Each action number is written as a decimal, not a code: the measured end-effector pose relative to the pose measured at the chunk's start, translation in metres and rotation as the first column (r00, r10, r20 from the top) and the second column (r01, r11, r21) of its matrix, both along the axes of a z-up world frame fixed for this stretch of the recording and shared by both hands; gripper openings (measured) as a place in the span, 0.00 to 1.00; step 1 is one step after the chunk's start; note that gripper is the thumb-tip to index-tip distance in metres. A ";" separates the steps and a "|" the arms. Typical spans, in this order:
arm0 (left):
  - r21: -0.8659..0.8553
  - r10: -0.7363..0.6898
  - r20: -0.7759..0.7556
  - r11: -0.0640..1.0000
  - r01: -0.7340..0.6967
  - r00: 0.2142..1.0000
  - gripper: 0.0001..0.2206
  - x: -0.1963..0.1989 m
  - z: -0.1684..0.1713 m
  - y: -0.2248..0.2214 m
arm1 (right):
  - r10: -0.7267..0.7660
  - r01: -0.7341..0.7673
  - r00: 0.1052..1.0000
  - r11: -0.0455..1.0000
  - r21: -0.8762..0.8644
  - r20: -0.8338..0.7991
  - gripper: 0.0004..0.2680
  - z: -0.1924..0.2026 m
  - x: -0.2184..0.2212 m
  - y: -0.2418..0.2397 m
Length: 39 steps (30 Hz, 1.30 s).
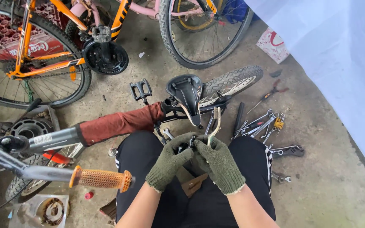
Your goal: Repairing a bicycle by adjusting the seat post component with a small tool
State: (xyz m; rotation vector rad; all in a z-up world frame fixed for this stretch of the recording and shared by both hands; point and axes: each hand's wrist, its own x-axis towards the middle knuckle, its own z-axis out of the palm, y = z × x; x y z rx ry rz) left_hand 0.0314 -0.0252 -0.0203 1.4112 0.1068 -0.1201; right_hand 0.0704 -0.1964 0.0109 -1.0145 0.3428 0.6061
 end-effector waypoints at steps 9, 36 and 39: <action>-0.082 0.113 0.075 0.991 -0.106 0.991 0.26 -0.003 -0.023 0.004 | 0.022 -0.017 0.999 0.995 -0.103 0.045 0.10 0.016 -0.010 0.012; -0.396 0.056 -0.006 0.917 -0.053 0.998 0.22 -0.005 -0.025 0.019 | 0.447 0.189 0.606 0.722 -0.665 0.658 0.09 0.000 -0.056 0.012; -0.458 0.093 -0.095 0.880 -0.126 0.991 0.23 -0.001 -0.047 0.021 | 0.468 0.214 0.629 0.663 -0.717 0.621 0.08 -0.005 -0.054 0.011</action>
